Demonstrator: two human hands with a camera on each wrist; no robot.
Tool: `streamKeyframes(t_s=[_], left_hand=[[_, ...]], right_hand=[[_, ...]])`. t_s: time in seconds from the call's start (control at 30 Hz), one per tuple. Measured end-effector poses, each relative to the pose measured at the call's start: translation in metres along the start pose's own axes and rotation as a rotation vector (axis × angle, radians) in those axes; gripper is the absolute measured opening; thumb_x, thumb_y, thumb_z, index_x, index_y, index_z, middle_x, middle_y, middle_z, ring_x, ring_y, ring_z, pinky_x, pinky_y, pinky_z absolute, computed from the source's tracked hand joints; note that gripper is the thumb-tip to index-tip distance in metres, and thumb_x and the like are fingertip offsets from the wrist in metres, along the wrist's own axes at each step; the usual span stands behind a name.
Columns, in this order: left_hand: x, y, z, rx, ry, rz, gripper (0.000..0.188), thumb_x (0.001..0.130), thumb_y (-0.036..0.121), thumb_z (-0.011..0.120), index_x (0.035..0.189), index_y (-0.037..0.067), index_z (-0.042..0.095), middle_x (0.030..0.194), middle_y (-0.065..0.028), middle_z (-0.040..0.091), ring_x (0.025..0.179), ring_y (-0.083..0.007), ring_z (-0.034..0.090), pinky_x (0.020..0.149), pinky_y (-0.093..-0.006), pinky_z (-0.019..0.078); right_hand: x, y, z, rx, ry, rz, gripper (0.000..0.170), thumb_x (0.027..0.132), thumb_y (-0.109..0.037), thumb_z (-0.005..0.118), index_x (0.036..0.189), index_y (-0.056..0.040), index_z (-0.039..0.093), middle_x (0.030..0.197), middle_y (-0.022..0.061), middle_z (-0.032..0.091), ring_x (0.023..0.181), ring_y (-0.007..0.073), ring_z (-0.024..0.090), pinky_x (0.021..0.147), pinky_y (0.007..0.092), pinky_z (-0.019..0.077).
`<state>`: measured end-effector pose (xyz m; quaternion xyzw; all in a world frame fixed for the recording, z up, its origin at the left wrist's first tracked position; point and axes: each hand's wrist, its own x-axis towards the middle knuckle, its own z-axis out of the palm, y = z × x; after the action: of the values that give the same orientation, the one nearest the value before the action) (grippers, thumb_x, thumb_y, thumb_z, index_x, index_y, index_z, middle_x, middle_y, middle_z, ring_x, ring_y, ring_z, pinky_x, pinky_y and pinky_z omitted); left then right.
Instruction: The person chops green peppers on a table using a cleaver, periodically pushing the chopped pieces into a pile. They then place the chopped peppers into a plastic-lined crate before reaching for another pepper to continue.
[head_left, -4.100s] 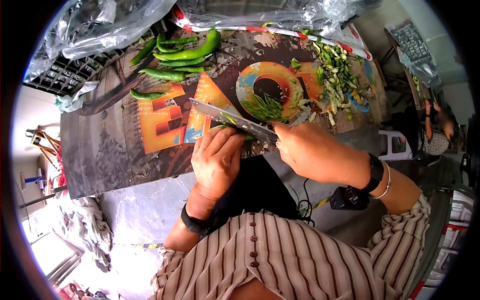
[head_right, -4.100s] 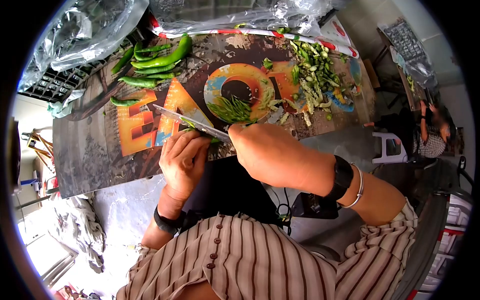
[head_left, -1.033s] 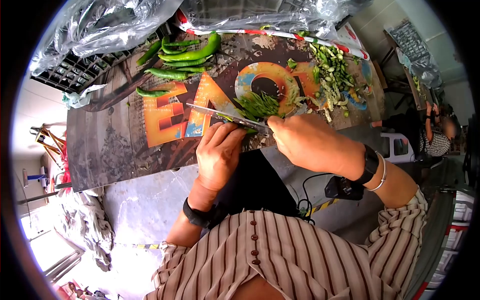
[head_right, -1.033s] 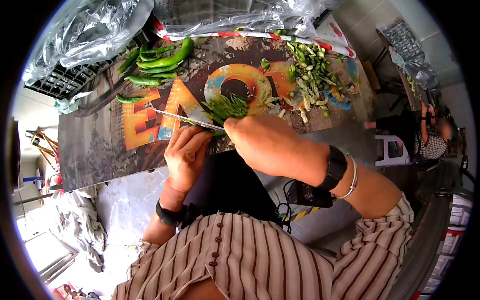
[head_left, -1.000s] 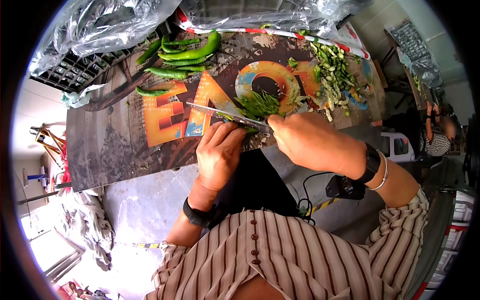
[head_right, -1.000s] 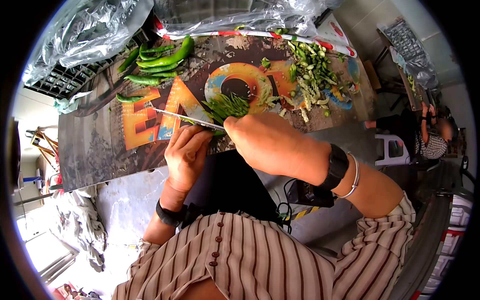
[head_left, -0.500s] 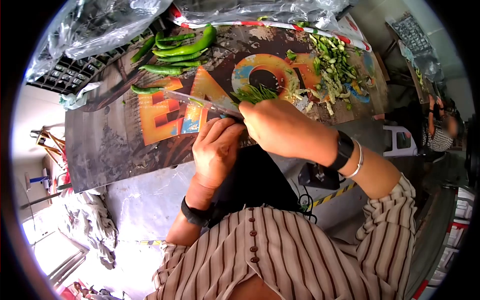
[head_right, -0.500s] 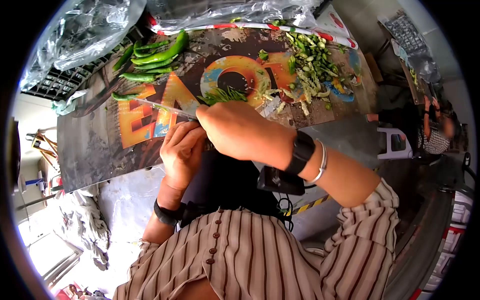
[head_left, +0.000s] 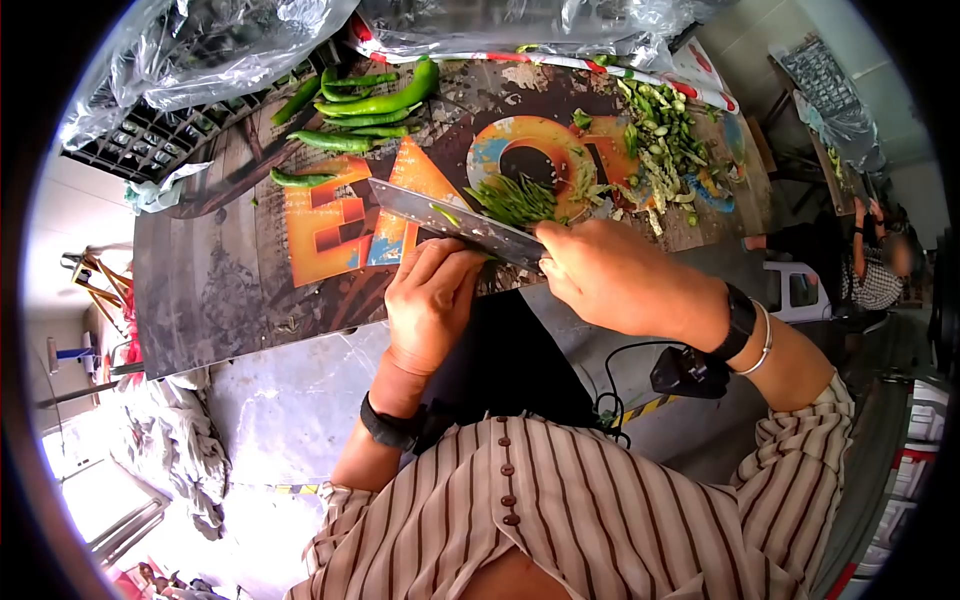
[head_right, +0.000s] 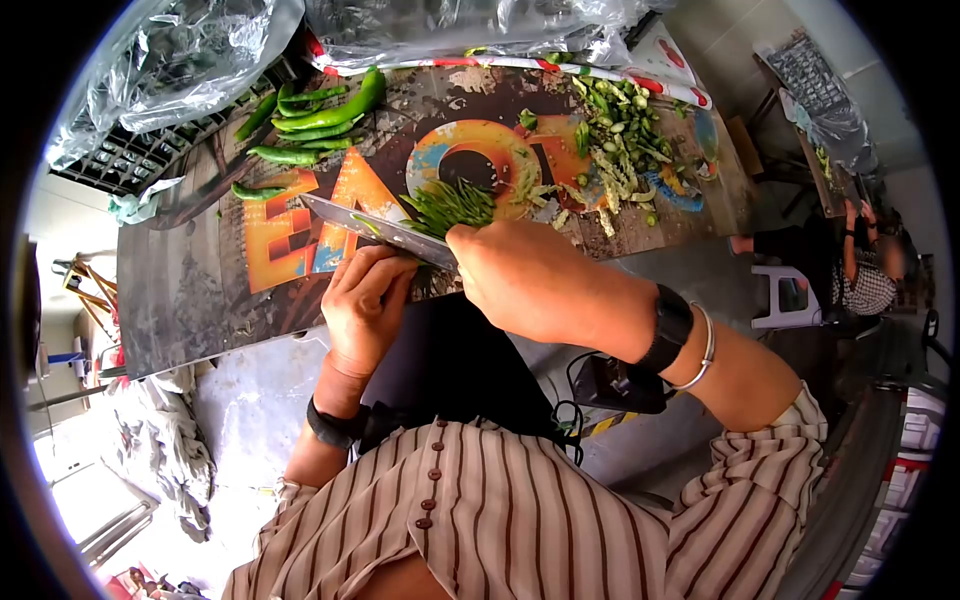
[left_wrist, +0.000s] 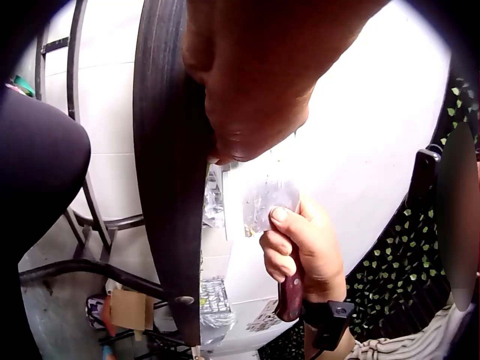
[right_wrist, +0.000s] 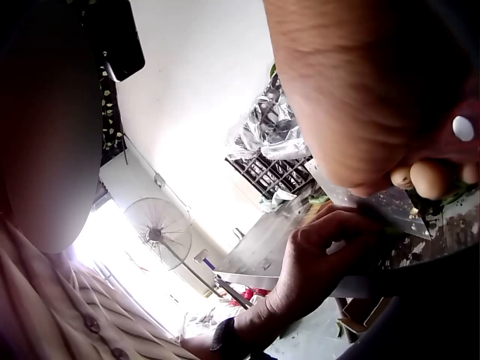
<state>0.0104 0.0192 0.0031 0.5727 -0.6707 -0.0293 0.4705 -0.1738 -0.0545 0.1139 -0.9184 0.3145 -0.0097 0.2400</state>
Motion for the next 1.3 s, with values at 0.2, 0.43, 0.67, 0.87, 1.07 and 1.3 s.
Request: streamKeyframes(t_s=[0.2, 0.43, 0.67, 0.87, 1.07, 1.3], left_hand=[[0.0, 0.0, -0.002, -0.025, -0.022, -0.007, 0.02, 0.072, -0.002, 0.073, 0.088, 0.008, 0.07, 0.09, -0.0041, 0.066, 0.088, -0.0246, 0.064, 0.077, -0.0335, 0.0526], [0.002, 0.001, -0.003, -0.036, -0.015, -0.035, 0.016, 0.072, -0.003, 0.073, 0.085, 0.007, 0.072, 0.09, -0.0062, 0.068, 0.085, -0.0264, 0.066, 0.076, -0.034, 0.0525], [0.0, -0.001, -0.004, -0.029, 0.009, 0.019, 0.017, 0.073, -0.003, 0.073, 0.088, 0.007, 0.072, 0.09, -0.0064, 0.067, 0.084, -0.0264, 0.065, 0.075, -0.0342, 0.0522], [-0.002, -0.004, -0.005, -0.022, 0.002, 0.0, 0.018, 0.073, -0.002, 0.073, 0.088, 0.007, 0.069, 0.092, -0.0054, 0.065, 0.087, -0.0262, 0.063, 0.079, -0.0344, 0.0522], [-0.002, -0.003, -0.004, -0.019, 0.022, 0.012, 0.016, 0.072, -0.001, 0.074, 0.086, 0.007, 0.07, 0.09, -0.0057, 0.066, 0.085, -0.0259, 0.063, 0.076, -0.0344, 0.0511], [-0.003, -0.004, -0.006, -0.015, -0.008, 0.001, 0.018, 0.071, -0.002, 0.073, 0.086, 0.008, 0.07, 0.09, -0.0051, 0.066, 0.088, -0.0259, 0.064, 0.079, -0.0347, 0.052]], right_hand=[[0.002, -0.003, -0.004, -0.059, -0.079, 0.022, 0.01, 0.085, -0.005, 0.055, 0.083, 0.0038, 0.054, 0.07, 0.0237, 0.061, 0.066, 0.0426, 0.063, 0.06, 0.0493, 0.0502], [0.011, -0.003, 0.008, -0.023, -0.064, 0.022, 0.009, 0.085, -0.005, 0.055, 0.082, 0.003, 0.052, 0.068, 0.0232, 0.061, 0.065, 0.0422, 0.063, 0.058, 0.0493, 0.0493], [0.042, 0.006, 0.03, 0.025, 0.123, -0.113, 0.012, 0.085, -0.008, 0.056, 0.082, 0.0029, 0.053, 0.071, 0.0238, 0.062, 0.068, 0.0433, 0.062, 0.06, 0.0507, 0.0485], [0.027, 0.004, 0.016, 0.043, 0.14, -0.066, 0.018, 0.089, -0.012, 0.057, 0.085, 0.0047, 0.053, 0.071, 0.0246, 0.06, 0.07, 0.0445, 0.061, 0.062, 0.0503, 0.0479], [0.007, -0.003, 0.006, -0.01, 0.025, -0.055, 0.014, 0.085, -0.009, 0.057, 0.083, 0.0043, 0.054, 0.071, 0.024, 0.062, 0.067, 0.0416, 0.063, 0.061, 0.0484, 0.0502], [0.013, -0.002, 0.0, -0.031, -0.059, -0.023, 0.011, 0.085, -0.007, 0.057, 0.083, 0.0043, 0.055, 0.07, 0.0239, 0.061, 0.067, 0.042, 0.063, 0.061, 0.0485, 0.0498]])
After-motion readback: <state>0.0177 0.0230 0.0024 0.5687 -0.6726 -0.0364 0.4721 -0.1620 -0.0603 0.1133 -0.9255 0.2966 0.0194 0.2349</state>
